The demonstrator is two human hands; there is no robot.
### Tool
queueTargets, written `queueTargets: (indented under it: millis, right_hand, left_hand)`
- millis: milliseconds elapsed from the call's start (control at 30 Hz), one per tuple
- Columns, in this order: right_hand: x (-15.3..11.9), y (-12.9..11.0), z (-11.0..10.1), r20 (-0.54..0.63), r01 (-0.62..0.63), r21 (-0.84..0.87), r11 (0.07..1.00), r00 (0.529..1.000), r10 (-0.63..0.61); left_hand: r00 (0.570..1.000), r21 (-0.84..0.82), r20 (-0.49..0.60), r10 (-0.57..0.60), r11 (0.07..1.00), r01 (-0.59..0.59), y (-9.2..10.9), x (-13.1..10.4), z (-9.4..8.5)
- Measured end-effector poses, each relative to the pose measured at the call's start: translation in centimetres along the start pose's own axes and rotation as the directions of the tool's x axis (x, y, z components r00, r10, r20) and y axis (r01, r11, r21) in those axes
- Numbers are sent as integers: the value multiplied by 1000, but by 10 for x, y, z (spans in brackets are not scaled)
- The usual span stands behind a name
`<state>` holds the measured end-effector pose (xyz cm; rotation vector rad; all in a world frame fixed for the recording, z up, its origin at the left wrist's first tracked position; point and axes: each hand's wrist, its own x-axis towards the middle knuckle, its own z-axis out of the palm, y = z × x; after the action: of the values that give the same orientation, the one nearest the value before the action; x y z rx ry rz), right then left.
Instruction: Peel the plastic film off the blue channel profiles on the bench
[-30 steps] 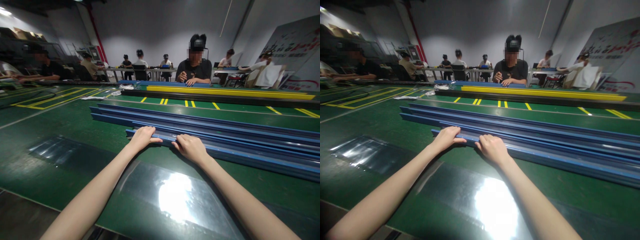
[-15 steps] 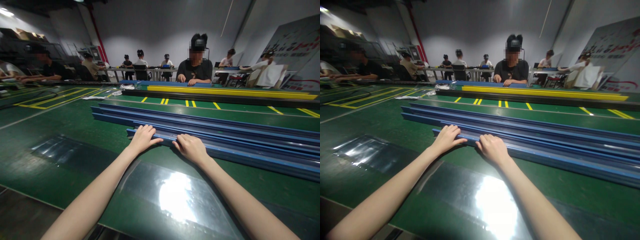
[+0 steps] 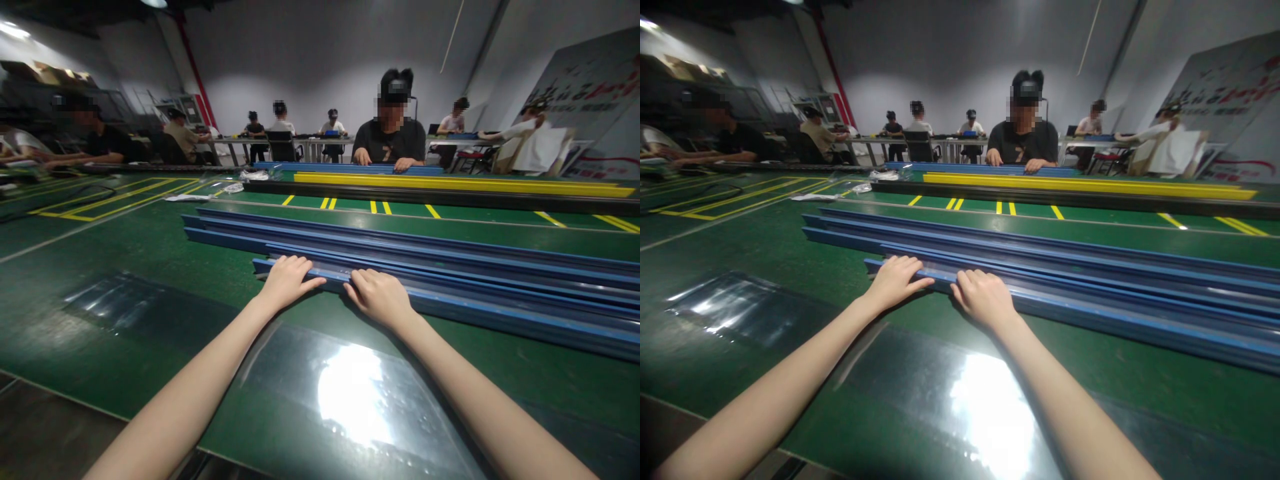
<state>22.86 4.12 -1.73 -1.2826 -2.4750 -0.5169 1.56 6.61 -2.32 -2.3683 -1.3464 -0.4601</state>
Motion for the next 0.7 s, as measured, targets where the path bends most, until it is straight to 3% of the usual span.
queueTargets:
  millis: [700]
  right_hand:
    - [0, -1, -1, 12, -14, -3, 1000, 1000, 14]
  left_hand:
    - [1000, -15, 18, -19, 1000, 20, 2, 1, -3]
